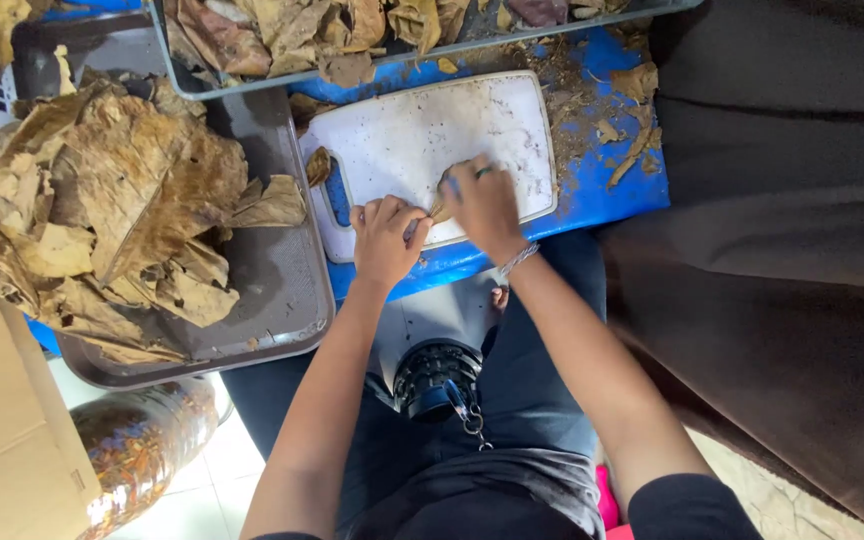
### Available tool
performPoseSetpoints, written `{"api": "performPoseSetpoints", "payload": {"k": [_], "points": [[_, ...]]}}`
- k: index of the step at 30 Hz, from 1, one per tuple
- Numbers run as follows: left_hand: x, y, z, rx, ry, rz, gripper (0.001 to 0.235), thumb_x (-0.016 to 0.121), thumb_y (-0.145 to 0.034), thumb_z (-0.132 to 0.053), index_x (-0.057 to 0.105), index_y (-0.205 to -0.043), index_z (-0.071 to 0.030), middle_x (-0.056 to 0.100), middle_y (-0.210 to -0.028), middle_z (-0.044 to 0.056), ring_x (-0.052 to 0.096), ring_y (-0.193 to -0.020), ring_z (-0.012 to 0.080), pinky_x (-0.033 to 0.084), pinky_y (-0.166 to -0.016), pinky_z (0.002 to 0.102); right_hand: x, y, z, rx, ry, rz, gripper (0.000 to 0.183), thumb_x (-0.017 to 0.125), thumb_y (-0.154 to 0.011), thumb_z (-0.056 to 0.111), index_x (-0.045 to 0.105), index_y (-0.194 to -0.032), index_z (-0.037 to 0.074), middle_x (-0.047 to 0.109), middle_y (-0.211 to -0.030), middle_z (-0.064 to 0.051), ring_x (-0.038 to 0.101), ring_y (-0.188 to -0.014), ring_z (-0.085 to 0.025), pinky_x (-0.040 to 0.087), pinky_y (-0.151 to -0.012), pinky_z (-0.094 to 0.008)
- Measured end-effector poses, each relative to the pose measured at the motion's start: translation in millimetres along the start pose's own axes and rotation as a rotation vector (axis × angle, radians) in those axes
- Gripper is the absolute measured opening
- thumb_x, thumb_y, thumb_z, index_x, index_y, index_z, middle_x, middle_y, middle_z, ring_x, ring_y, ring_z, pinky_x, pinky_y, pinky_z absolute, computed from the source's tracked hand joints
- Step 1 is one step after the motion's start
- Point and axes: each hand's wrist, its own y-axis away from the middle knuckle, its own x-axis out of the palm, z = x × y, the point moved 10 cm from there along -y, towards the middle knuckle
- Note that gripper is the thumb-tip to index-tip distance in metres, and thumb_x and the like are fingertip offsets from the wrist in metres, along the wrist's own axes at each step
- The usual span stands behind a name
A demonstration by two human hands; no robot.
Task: The person sits on a chair and uses a knife to trim the stems and edges of dried leaves on a white cutting board. They pick leaves from a tray, cut them, and place the trimmed pieces into a larger tray.
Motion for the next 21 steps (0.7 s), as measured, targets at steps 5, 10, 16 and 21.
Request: {"api": "performPoseSetpoints", "payload": {"k": [5, 10, 16, 21], "points": [[-2.1, -2.0, -0.5, 0.002, 0.009, -0.015, 0.017, 0.066, -0.101, -0.040, 0.061, -0.092, -0.026, 0.041, -0.086, -0.008, 0.043, -0.091, 0.0136, 0.028, -0.091, 0.040, -28.8, -17.4, -34.2, 0.065, 0.051, -0.231, 0.018, 0.065, -0.094, 0.025, 0.062, -0.102, 0.008, 0.060, -0.093, -0.013, 0.066, -0.079, -0.037, 0.051, -0.072, -0.048], [-0.5, -3.5, -1.3, 0.019, -0.022, -0.008, 0.019, 0.065, -0.103, -0.039, 0.060, -0.091, -0.024, 0.039, -0.086, -0.007, 0.042, -0.089, 0.0136, 0.027, -0.089, 0.039, -16.3, -8.9, 28.6, -0.052, 0.008, -0.117, 0.018, 0.072, -0.091, 0.027, 0.063, -0.094, 0.012, 0.059, -0.086, -0.009, 0.064, -0.078, -0.034, 0.048, -0.072, -0.044], [5.4, -1.3, 3.2, -0.031, 0.013, 0.053, 0.016, 0.065, -0.102, -0.040, 0.061, -0.094, -0.026, 0.041, -0.088, -0.007, 0.044, -0.094, 0.0152, 0.028, -0.093, 0.040, -2.7, -26.4, 4.0, 0.009, 0.049, 0.000, 0.022, 0.064, -0.099, 0.030, 0.065, -0.094, 0.008, 0.062, -0.089, -0.013, 0.064, -0.084, -0.036, 0.045, -0.076, -0.047], [4.4, -3.9, 4.8, -0.025, -0.004, 0.074, 0.015, 0.063, -0.103, -0.039, 0.060, -0.096, -0.026, 0.042, -0.087, -0.006, 0.045, -0.092, 0.0165, 0.028, -0.092, 0.041, -17.3, -33.7, -5.5, 0.067, 0.088, -0.091, 0.021, 0.059, -0.103, 0.029, 0.062, -0.097, 0.009, 0.059, -0.091, -0.011, 0.062, -0.085, -0.033, 0.042, -0.078, -0.043]]}}
